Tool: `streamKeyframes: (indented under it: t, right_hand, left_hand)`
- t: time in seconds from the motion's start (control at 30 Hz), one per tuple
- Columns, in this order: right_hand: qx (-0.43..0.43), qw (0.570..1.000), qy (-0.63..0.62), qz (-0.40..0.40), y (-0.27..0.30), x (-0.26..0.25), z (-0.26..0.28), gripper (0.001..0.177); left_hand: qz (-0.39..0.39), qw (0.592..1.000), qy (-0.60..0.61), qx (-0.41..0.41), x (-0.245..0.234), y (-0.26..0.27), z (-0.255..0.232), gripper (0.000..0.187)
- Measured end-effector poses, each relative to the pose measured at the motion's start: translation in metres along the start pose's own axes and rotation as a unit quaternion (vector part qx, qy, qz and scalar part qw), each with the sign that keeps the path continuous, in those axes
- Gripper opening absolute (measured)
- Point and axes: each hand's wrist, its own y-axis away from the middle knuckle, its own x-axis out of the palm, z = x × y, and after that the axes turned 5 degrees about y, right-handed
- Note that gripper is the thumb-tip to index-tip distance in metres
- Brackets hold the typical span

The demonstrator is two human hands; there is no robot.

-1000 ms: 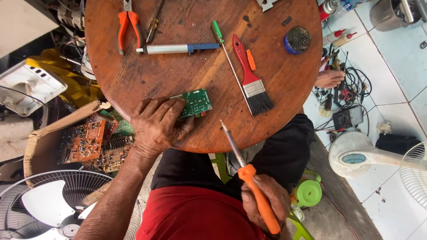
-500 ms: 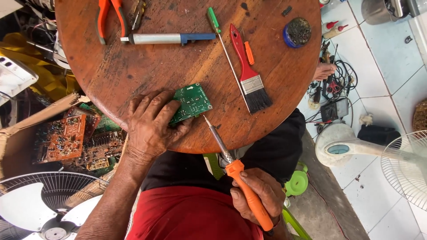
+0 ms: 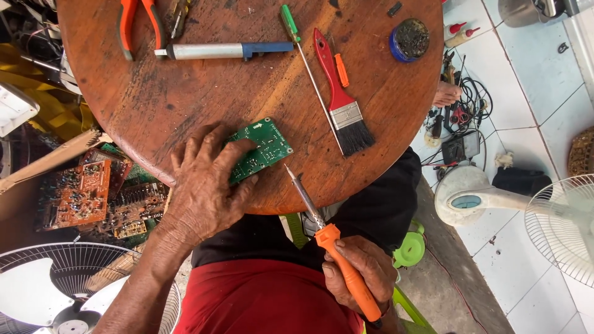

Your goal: Desoldering components from a printed circuit board using a soldering iron and a desoldering pump on a wooden workbench.

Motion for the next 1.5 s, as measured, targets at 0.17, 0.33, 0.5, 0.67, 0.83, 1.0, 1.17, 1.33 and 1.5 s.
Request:
streamKeyframes:
  t: [0.17,0.33,0.5,0.67,0.83,1.0,1.17,1.33,1.5]
  right_hand:
    - [0.007,1.0,-0.004,0.003,0.006,-0.002,-0.002,0.03]
    - [0.017,1.0,-0.011,-0.001,0.007,0.0,-0.003,0.03]
    - [0.018,1.0,-0.023,-0.001,0.008,0.0,-0.003,0.031]
    - [0.032,0.999,-0.018,-0.011,0.017,-0.006,-0.007,0.028]
    - [0.046,0.999,0.005,-0.017,0.023,-0.003,-0.006,0.028]
    - [0.009,1.0,-0.022,-0.011,0.014,0.002,-0.002,0.027]
    - [0.012,0.999,-0.039,-0.012,0.011,0.005,-0.003,0.028]
    - [0.0,0.999,-0.045,-0.028,0.014,0.005,-0.006,0.026]
    - [0.042,0.997,-0.003,-0.071,0.014,-0.002,-0.005,0.028]
  left_hand:
    - [-0.003,0.998,-0.036,-0.044,-0.002,-0.004,-0.009,0.067]
    - [-0.003,0.998,-0.053,-0.031,-0.002,-0.006,-0.014,0.071]
    - [-0.026,0.999,-0.005,-0.043,-0.001,0.0,-0.015,0.059]
    - [-0.016,0.998,0.009,-0.066,-0.009,-0.003,-0.024,0.068]
    - [-0.012,0.996,0.07,-0.05,-0.01,-0.009,-0.027,0.082]
    - [-0.032,0.999,0.009,-0.036,-0.024,-0.021,-0.025,0.073]
    - [0.037,0.989,-0.007,-0.14,-0.033,-0.027,-0.02,0.035]
    - [0.071,0.971,0.129,-0.187,-0.027,-0.027,-0.003,0.049]
    - [-0.037,0.789,0.551,-0.271,-0.01,-0.022,-0.004,0.029]
